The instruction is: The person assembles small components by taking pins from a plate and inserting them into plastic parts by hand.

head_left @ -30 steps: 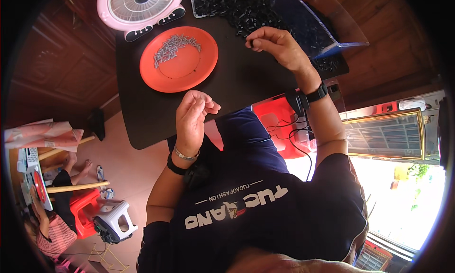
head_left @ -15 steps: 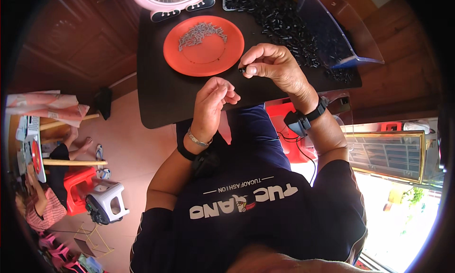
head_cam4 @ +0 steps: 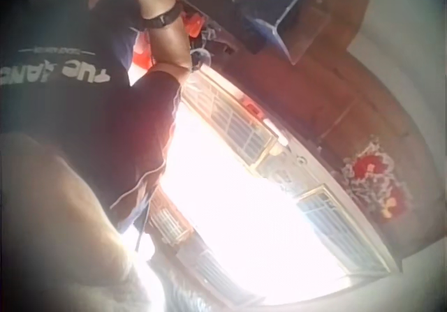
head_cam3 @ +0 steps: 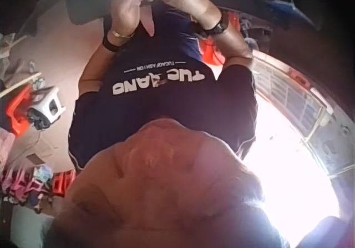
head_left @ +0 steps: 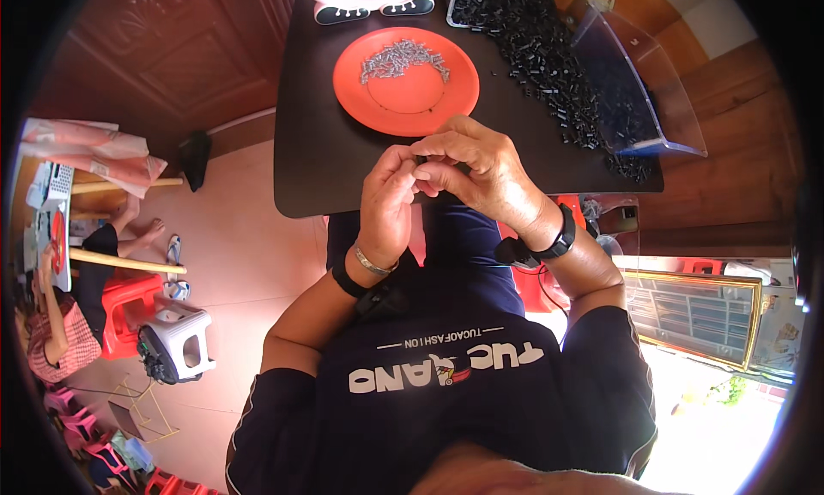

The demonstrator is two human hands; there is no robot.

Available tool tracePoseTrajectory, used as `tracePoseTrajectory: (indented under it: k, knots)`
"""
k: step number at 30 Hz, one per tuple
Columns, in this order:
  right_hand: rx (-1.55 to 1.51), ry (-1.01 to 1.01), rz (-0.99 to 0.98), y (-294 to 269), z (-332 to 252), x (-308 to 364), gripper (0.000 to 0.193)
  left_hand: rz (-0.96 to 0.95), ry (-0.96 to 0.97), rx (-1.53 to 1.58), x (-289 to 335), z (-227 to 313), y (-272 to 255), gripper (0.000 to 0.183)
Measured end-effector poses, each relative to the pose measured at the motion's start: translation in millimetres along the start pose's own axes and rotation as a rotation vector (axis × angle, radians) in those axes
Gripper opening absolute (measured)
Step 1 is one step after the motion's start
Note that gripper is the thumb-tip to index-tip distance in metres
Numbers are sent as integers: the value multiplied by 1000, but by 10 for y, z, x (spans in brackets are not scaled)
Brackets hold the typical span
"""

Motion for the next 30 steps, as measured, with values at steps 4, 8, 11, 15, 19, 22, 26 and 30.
tracePoseTrajectory:
  k: [4,8,11,15,19,22,26,30]
  knots:
    - [-100,82,-92,136,124,-107,20,-54,-129,303,-62,36,18,28]
    - [-62,-88,-161,177,-13,-340,21,-57,-90,322,-124,126,-142,28]
    - [106,-14,-69,26,275,-640,14,-48,-40,179,-168,210,-328,22]
    - [417,25,-122,69,769,-937,19,-2,-78,133,-173,169,-363,19]
    - [655,-11,-189,294,1063,-1048,15,25,-78,121,-170,163,-393,20]
    - [671,-4,-211,353,1160,-1066,12,40,-78,84,-157,169,-384,20]
    - [577,137,-278,289,1242,-1066,12,33,-67,65,-146,173,-377,19]
    - [452,73,-167,212,1215,-1065,14,28,-80,44,-153,157,-366,20]
Point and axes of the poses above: each hand's wrist, its own x-axis away from the middle knuckle, its own y-axis out of the palm, z = x × y, the point moved 9 cm from there along -x, towards the middle knuckle, and after that the axes turned 6 degrees about y, right-handed, at the moved point
